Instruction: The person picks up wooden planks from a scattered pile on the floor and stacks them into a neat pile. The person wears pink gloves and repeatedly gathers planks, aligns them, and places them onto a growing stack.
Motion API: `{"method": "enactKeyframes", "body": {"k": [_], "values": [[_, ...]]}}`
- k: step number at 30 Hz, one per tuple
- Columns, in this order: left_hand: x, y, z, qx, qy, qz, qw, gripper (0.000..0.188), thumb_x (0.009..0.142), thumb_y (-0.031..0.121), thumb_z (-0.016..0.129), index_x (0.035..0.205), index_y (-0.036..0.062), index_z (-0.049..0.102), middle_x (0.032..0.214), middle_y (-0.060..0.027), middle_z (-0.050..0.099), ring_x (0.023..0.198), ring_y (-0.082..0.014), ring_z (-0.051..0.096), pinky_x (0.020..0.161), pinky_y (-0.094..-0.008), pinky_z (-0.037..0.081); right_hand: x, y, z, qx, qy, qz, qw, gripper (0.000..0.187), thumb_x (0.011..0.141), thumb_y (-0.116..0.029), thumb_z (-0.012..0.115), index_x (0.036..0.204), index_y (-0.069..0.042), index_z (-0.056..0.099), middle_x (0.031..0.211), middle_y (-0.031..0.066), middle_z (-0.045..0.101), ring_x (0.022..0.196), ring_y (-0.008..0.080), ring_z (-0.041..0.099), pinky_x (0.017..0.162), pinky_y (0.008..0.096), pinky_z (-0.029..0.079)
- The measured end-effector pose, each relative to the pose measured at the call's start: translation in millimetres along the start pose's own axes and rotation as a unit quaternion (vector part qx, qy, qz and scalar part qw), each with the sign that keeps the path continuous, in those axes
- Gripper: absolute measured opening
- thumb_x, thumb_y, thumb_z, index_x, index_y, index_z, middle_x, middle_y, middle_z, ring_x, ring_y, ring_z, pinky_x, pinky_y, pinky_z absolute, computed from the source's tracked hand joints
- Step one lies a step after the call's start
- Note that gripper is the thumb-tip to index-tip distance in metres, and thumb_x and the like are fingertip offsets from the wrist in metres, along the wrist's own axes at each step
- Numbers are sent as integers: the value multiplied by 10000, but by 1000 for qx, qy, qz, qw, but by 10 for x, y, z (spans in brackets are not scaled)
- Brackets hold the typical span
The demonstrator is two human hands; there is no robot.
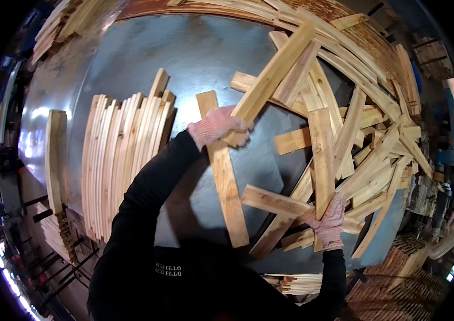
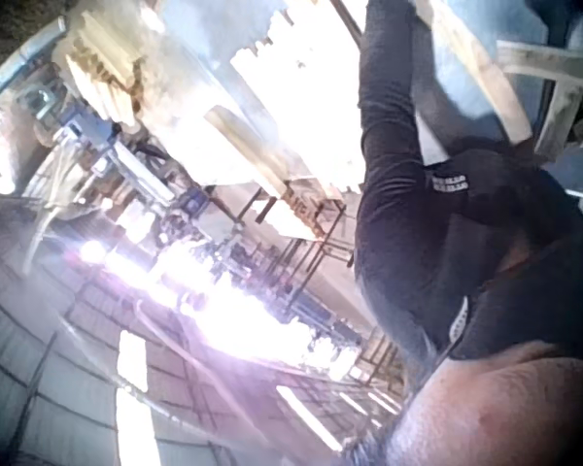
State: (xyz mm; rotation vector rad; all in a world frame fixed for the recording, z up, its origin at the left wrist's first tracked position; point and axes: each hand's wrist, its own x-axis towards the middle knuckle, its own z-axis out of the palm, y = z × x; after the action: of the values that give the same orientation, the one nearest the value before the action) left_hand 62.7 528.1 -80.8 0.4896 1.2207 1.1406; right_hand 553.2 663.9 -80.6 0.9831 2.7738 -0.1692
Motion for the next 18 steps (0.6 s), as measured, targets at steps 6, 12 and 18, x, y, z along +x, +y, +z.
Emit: {"method": "enactKeyframes", "body": {"k": [6, 12, 18], "values": [[-1534, -694, 239, -369, -49, 43, 927, 700, 809, 221, 779, 1371, -37, 452, 1134, -178, 632, 823, -311, 713, 738, -419, 613, -318, -524, 10, -88, 4, -32, 996, 1111, 682, -263, 820, 1557, 35, 204, 1485, 314, 375, 1430, 451, 331, 1206, 524, 270], [-2855, -1454, 756, 79, 303, -98, 945, 464, 932, 133, 658, 1359, -1, 540, 1028, -150, 713, 917, -220, 716, 785, -329, 568, -51, -1111, -667, 60, -14, -14, 998, 939, 774, -239, 752, 1557, -25, 278, 1202, 236, 623, 1044, 402, 641, 885, 479, 537], [-3484, -2337, 1037, 352, 451, -97, 815, 807, 895, 218, 698, 1568, 105, 267, 965, -186, 710, 833, -378, 702, 733, -483, 568, 288, -2734, -188, 174, -63, 19, 983, 1118, 740, -329, 840, 1575, -22, 162, 1319, 241, 552, 1127, 417, 611, 956, 443, 526]]}}
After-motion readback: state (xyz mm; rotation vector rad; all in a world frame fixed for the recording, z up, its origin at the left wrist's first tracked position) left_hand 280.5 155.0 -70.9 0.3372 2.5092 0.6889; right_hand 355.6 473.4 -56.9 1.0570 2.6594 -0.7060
